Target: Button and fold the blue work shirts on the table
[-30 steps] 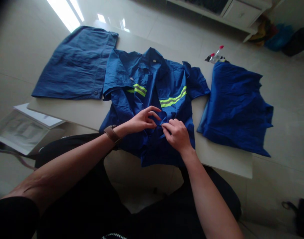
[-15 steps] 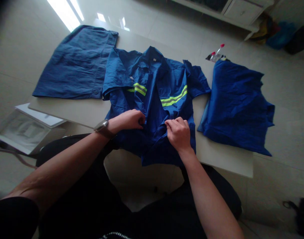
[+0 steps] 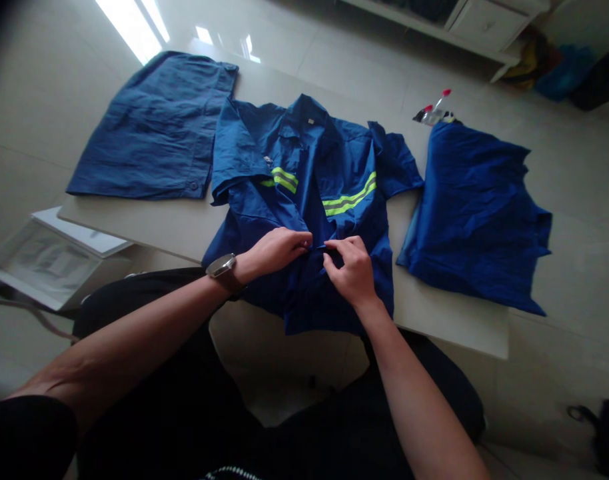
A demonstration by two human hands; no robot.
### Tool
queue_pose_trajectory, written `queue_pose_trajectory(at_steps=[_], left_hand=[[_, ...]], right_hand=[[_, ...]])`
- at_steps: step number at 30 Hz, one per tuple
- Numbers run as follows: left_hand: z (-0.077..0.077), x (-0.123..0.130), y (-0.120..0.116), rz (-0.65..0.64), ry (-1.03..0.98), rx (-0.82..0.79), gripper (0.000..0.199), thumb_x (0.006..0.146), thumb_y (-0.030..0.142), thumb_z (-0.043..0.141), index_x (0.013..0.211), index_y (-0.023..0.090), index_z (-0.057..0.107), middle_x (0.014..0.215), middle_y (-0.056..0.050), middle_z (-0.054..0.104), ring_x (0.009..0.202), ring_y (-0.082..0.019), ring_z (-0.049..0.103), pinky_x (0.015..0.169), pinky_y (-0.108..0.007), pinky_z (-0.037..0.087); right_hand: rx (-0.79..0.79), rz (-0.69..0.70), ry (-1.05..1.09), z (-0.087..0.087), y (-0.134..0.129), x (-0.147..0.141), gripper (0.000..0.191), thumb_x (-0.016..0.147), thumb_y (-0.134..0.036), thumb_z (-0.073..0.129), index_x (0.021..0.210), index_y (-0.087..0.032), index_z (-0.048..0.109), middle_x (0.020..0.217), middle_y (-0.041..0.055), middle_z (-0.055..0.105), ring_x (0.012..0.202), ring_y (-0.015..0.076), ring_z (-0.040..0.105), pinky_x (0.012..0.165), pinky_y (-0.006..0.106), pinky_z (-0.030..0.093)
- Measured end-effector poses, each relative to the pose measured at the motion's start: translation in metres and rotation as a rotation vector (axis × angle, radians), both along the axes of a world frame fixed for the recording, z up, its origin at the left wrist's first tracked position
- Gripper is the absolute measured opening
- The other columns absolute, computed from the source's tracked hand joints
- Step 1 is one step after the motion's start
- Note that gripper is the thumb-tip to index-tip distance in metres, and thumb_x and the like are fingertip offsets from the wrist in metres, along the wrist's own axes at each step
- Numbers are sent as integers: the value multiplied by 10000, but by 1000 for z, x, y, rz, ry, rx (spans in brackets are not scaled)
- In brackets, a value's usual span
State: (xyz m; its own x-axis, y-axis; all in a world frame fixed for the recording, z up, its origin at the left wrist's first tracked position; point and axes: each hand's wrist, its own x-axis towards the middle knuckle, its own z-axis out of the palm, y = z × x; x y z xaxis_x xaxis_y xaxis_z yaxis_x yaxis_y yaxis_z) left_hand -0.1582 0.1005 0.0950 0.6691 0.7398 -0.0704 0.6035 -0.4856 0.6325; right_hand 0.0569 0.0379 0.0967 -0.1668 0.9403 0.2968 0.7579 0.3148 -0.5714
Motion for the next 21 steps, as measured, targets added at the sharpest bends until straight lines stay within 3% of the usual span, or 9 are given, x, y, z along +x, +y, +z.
queue_pose_trajectory(at_steps=[6, 10, 18, 21], left_hand=[[-8, 9, -6, 0, -191, -186, 174, 847, 80, 610, 927, 189, 718, 808, -27, 734, 738, -158, 660, 674, -252, 421], [-13, 13, -7, 70, -276, -274, 208, 782, 26, 604, 889, 160, 722, 778, -16, 725, 732, -143, 648, 675, -237, 438], [-16, 14, -6, 172, -359, -393, 150, 715, 41, 617, 784, 128, 718, 698, 12, 682, 676, -116, 584, 619, -224, 390], [-19, 13, -4, 176, -407, -479, 113, 717, 80, 635, 780, 126, 717, 713, 7, 692, 693, -122, 605, 612, -214, 402]], right_hand=[[-42, -8, 9, -1, -2, -4, 159, 889, -201, 666, 1017, -240, 753, 916, 69, 751, 939, 284, 640, 854, 448, 552], [-39, -21, 29, 0, -4, -7, 168, 875, -213, 683, 1030, -239, 742, 940, 74, 743, 945, 283, 640, 826, 440, 555], [-51, 33, 81, -5, -7, -10, 314, 863, -180, 688, 1174, -220, 696, 1029, 89, 723, 1009, 277, 651, 828, 415, 562], [-55, 17, 79, -6, -7, -10, 246, 860, -183, 696, 1103, -225, 687, 1050, 94, 720, 1004, 274, 654, 840, 419, 560]])
